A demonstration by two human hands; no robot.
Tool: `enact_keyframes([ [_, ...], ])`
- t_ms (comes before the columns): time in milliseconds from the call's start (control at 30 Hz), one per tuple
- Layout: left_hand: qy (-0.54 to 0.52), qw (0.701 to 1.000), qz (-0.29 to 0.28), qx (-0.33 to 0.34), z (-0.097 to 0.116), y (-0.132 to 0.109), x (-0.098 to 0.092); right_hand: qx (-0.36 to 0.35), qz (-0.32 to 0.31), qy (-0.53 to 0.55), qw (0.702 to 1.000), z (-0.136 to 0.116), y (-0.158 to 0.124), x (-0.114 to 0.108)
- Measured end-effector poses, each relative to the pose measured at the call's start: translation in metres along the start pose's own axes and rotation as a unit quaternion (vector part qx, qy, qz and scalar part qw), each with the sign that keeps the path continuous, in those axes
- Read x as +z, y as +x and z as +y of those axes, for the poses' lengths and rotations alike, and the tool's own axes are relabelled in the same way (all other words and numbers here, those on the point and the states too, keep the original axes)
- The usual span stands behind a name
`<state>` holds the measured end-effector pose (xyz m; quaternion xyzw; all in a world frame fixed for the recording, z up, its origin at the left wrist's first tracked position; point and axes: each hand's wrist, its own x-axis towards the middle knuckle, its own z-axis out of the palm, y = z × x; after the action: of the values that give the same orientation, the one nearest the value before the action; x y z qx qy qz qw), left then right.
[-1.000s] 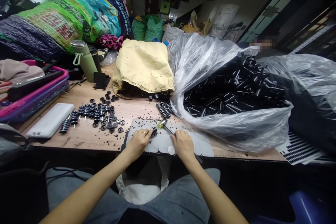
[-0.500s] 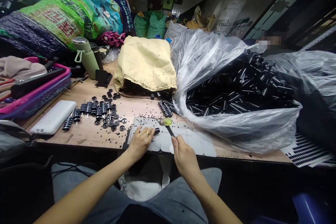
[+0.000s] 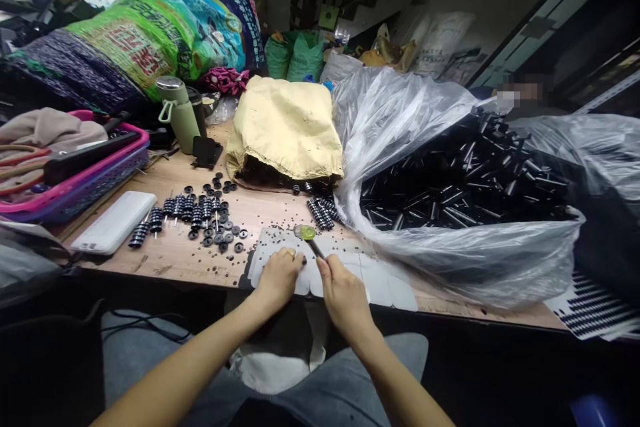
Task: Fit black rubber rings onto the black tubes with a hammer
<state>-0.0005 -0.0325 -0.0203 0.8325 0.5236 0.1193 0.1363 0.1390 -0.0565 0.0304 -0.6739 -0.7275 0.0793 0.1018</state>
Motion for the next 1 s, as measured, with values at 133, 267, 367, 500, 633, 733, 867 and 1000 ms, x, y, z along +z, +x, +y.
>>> enact_keyframes([
  [133, -0.064, 0.993, -0.096, -0.037, -0.01, 0.028, -0.033, 0.053, -0.009, -0.08, 0.995, 0.035, 0.012, 0.017],
  [267, -0.059, 0.979, 0.007, -0.193, -0.031, 0.112, -0.037, 0.059, 0.016, -0.122, 0.991, 0.053, 0.017, 0.041],
  [367, -0.064, 0.96, 0.052, -0.268, -0.04, 0.17, -0.028, 0.034, 0.046, -0.132, 0.99, 0.056, 0.015, 0.051],
  [500, -0.073, 0.944, 0.087, -0.311, -0.043, 0.198, -0.015, -0.003, 0.087, -0.07, 0.994, 0.068, 0.018, 0.046],
  [633, -0.069, 0.946, 0.115, -0.294, -0.053, 0.177, -0.017, 0.023, 0.164, -0.064, 0.984, 0.104, 0.052, 0.019],
  [733, -0.064, 0.956, 0.136, -0.25, -0.058, 0.135, -0.033, 0.073, 0.174, -0.105, 0.976, 0.135, 0.091, 0.001],
  [867, -0.116, 0.968, 0.151, -0.164, -0.045, 0.069, -0.05, 0.087, 0.142, -0.099, 0.981, 0.153, 0.134, -0.002],
  [1000, -0.164, 0.966, 0.191, -0.067, -0.028, 0.044, -0.032, 0.074, 0.118, -0.091, 0.986, 0.142, 0.143, -0.006],
])
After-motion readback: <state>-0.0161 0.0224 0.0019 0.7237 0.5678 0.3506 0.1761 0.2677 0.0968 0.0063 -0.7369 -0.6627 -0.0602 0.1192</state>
